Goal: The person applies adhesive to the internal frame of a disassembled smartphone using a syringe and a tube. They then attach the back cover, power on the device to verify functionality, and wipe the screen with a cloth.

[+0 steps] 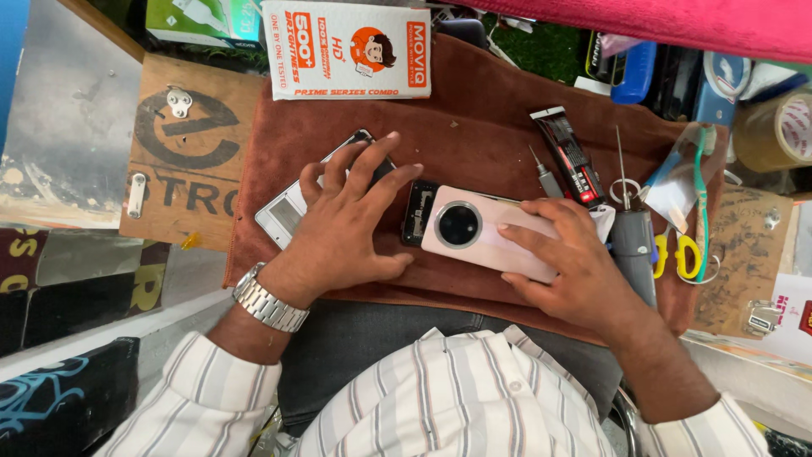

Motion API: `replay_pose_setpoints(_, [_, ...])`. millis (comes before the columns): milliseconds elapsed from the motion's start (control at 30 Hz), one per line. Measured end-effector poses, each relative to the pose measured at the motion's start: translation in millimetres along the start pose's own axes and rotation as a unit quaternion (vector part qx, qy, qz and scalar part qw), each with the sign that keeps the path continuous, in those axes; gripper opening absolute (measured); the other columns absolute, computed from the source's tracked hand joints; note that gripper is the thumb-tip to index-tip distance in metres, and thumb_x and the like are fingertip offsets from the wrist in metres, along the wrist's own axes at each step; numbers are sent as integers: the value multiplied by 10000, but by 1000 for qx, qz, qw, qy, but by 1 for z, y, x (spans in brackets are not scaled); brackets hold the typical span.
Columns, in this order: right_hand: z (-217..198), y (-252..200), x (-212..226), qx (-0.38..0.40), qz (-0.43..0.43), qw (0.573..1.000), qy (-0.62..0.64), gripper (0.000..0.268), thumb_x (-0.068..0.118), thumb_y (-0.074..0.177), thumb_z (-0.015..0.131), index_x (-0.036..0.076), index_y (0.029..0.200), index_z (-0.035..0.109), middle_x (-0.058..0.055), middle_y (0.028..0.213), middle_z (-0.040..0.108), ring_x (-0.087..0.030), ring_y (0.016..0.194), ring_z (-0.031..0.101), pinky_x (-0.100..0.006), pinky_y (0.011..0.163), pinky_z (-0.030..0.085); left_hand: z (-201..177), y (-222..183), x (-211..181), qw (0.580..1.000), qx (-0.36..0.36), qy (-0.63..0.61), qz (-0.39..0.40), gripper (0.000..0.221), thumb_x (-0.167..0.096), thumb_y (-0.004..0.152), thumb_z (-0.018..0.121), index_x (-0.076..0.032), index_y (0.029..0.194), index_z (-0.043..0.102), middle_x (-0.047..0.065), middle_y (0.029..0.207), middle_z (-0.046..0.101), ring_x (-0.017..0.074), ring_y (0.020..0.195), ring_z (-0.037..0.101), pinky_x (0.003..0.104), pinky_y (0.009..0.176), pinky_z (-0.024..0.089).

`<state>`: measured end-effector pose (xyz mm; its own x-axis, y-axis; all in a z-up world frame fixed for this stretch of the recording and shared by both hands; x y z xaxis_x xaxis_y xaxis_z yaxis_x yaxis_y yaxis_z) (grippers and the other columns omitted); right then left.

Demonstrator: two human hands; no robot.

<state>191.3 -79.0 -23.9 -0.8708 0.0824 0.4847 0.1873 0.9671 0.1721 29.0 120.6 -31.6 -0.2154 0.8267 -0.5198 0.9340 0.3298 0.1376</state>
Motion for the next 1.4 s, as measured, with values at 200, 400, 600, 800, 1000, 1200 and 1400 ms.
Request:
replay_pose_setpoints(200, [12,23,0,46,-25,998,-16,571,223,678,862,196,1233,729,-172,1394,539,-392,1296,501,-494,1098,428,2,1,4,999,-13,29,13,898,-435,529,876,-256,1369,615,61,1615,290,347,1463,238,604,1114,163])
replay_pose_setpoints(400, [18,27,-4,78,-7,997,4,562,252,695,860,209,1240,731,-161,1402,527,-380,1303,496,-487,1095,429,7,6,8,999,-19,24,16,729,-407,567,859,-259,1260,690,42,1626,311,327,1473,247,586,1131,168])
replay_pose_setpoints(600, [18,31,-4,88,-11,996,7,570,257,696,860,208,1247,726,-166,1421,518,-392,1307,489,-488,1096,427,8,6,10,999,-22,31,22,695,-406,575,860,-271,1240,705,28,1626,319,311,1486,241,582,1149,150])
replay_pose_setpoints(800, [17,30,-4,105,-2,994,9,553,249,724,827,205,1265,722,-182,1442,521,-396,1318,487,-488,1102,421,8,6,12,999,-15,27,20,708,-436,585,876,-268,1250,704,41,1633,319,311,1494,232,581,1155,137])
replay_pose_setpoints(1000, [19,27,-5,116,0,993,-18,519,288,800,773,205,1306,698,-183,1464,530,-387,1362,478,-484,1123,403,7,6,10,1000,-11,18,20,752,-514,583,912,-269,1262,701,52,1629,310,335,1493,217,607,1153,116])
replay_pose_setpoints(1200, [16,28,5,112,-11,991,-68,549,305,792,770,200,1322,674,-186,1466,530,-388,1343,508,-484,1112,406,7,8,8,999,3,35,-8,810,-495,525,925,-261,1269,708,59,1624,306,353,1483,207,625,1133,117])
replay_pose_setpoints(1400, [16,31,18,114,-12,988,-106,589,248,755,773,146,1320,644,-223,1460,515,-409,1336,504,-507,1112,408,4,14,-1,999,6,53,10,737,-431,511,906,-196,1188,732,47,1605,348,330,1479,237,622,1129,131])
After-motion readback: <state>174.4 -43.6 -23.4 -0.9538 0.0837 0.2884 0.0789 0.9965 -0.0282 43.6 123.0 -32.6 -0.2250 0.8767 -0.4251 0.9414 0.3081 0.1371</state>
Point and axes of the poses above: each hand's wrist, its own y-axis towards the middle knuckle, its own z-axis out of the palm, x = y × z, the point moved 6 cm from there along y, towards the middle knuckle
